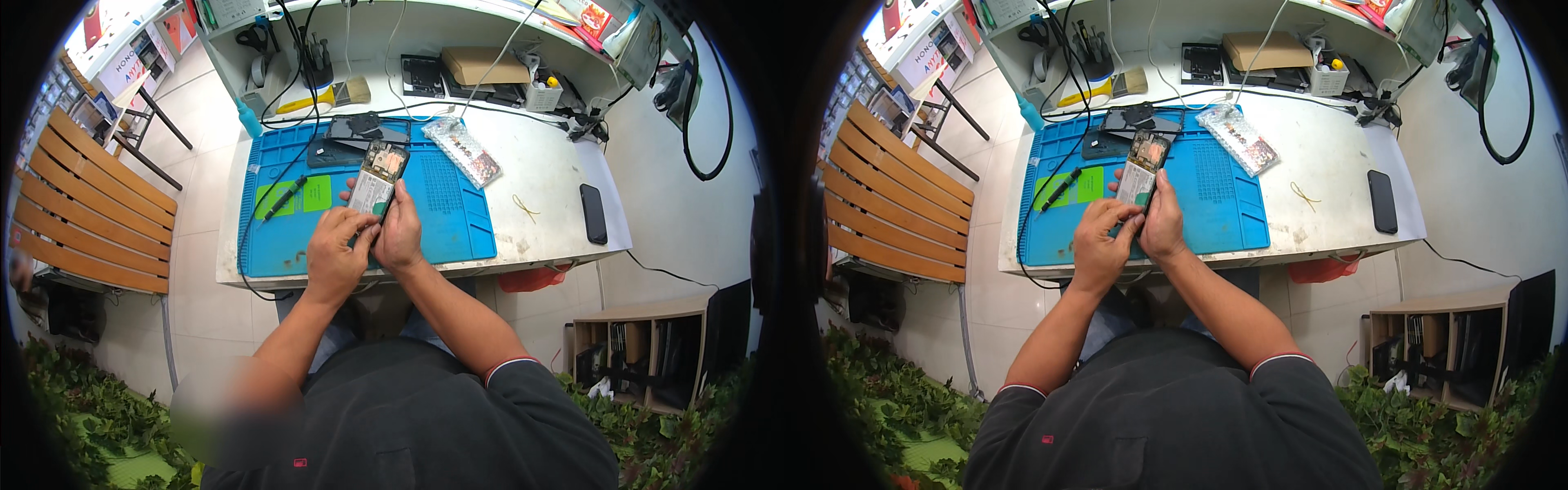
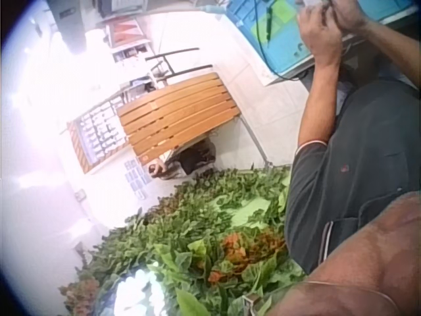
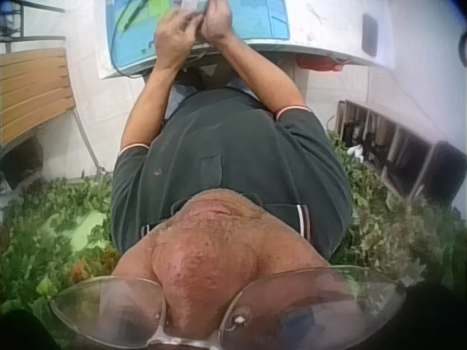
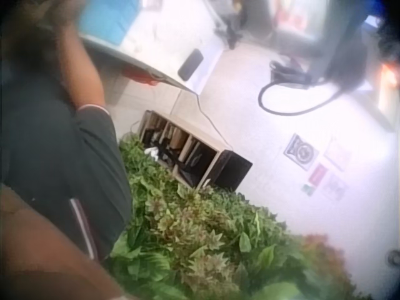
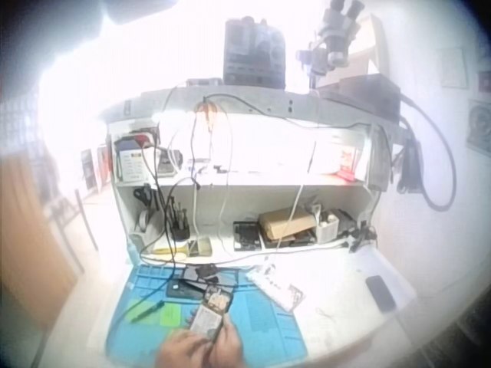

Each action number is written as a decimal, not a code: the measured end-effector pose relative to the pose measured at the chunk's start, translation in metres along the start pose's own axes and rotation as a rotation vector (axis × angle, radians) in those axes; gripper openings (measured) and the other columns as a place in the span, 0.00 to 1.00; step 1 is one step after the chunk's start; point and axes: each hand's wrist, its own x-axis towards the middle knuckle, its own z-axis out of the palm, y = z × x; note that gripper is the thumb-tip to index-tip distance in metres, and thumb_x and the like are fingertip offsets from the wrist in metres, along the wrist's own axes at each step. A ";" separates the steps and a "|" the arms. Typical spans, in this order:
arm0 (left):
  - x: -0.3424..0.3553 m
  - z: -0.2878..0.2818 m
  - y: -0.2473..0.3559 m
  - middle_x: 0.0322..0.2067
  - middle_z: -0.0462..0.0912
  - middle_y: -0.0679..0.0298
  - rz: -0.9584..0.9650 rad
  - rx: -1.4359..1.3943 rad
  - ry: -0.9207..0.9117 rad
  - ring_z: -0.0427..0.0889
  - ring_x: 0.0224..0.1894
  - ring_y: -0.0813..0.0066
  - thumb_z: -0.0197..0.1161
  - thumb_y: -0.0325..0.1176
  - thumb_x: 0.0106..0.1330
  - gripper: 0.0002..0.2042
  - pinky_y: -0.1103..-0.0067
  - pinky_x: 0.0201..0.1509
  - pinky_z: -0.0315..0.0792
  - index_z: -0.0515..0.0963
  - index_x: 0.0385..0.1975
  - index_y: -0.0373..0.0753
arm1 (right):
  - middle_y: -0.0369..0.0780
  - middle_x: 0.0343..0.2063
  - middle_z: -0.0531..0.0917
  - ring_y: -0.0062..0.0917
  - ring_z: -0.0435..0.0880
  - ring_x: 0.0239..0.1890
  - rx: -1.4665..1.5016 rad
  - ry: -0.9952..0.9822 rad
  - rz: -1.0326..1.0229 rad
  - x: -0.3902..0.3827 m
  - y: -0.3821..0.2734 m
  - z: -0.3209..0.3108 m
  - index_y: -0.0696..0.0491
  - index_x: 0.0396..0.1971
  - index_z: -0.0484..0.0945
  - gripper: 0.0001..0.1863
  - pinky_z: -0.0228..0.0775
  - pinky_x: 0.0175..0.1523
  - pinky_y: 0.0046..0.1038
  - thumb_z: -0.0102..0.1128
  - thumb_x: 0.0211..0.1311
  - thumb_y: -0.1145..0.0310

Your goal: The person disassembles a phone on a work mat using a screwdriver and a pry tool to remove the battery and other internal components.

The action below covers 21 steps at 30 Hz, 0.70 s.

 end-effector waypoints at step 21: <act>-0.002 0.000 0.005 0.41 0.89 0.58 -0.173 -0.148 0.005 0.88 0.44 0.60 0.77 0.23 0.66 0.11 0.68 0.54 0.81 0.89 0.47 0.35 | 0.51 0.67 0.80 0.44 0.83 0.67 -0.010 0.005 -0.010 -0.004 -0.004 0.004 0.59 0.77 0.65 0.37 0.78 0.72 0.50 0.26 0.90 0.43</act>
